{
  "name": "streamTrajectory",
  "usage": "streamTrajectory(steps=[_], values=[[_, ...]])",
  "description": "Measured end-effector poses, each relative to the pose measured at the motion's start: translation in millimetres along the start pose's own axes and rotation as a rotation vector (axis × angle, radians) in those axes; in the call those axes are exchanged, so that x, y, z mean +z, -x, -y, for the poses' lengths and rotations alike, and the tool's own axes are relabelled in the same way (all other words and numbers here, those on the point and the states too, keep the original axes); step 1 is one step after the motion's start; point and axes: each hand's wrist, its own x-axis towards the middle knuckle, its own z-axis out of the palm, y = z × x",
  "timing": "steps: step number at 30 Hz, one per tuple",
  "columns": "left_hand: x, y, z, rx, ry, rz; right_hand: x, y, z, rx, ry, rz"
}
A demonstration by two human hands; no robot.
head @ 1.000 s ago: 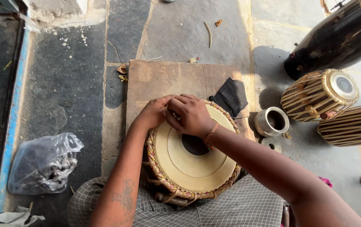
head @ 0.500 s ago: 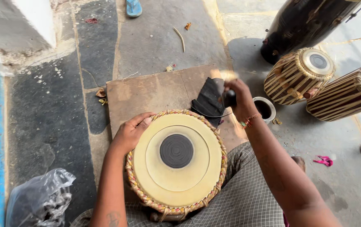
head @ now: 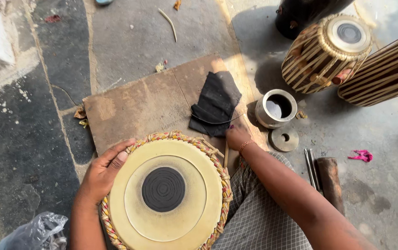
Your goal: The person rubs the drumhead with a smooth stone, wipes the surface with a cloth, and uses a curved metal tool to adjust the internal components of the instrument.
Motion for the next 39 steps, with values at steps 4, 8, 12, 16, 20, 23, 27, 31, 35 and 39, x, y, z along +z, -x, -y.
streamTrajectory(steps=[4, 8, 12, 16, 20, 23, 27, 31, 35, 39], values=[[1.2, -3.2, -6.5, 0.035, 0.012, 0.003, -67.5, 4.9, 9.0, 0.089, -0.272, -0.366], [2.5, 0.0, -3.8, 0.023, 0.055, 0.02, -109.6, 11.8, 25.2, 0.101, -0.094, -0.381], [3.2, 0.7, -3.9, 0.062, 0.031, 0.013, -111.2, 23.0, 43.3, -0.025, -0.165, -0.319], [0.6, 0.3, 0.4, 0.032, 0.041, 0.019, -89.9, 48.1, 46.4, -0.107, -0.202, 0.01], [2.8, -1.4, -4.3, -0.016, 0.07, -0.002, -103.9, 26.9, 46.7, -0.076, -0.323, -0.1], [4.3, -0.2, -7.8, 0.007, 0.051, -0.007, -106.9, 13.7, 51.7, -0.074, -0.352, -0.129], [1.9, 1.0, -6.2, 0.034, -0.014, -0.018, -105.9, 1.2, 41.2, -0.11, -0.537, -0.122], [3.3, -0.9, -5.9, 0.043, 0.048, 0.009, -112.9, -19.5, 2.9, 0.395, -1.452, -0.225], [2.6, -2.1, -11.8, 0.015, 0.035, -0.004, -117.3, -26.1, -33.5, 0.545, -1.588, -0.536], [2.1, -1.3, -6.6, 0.041, 0.045, 0.014, -117.9, -16.3, -24.6, 0.375, -1.123, -0.624]])
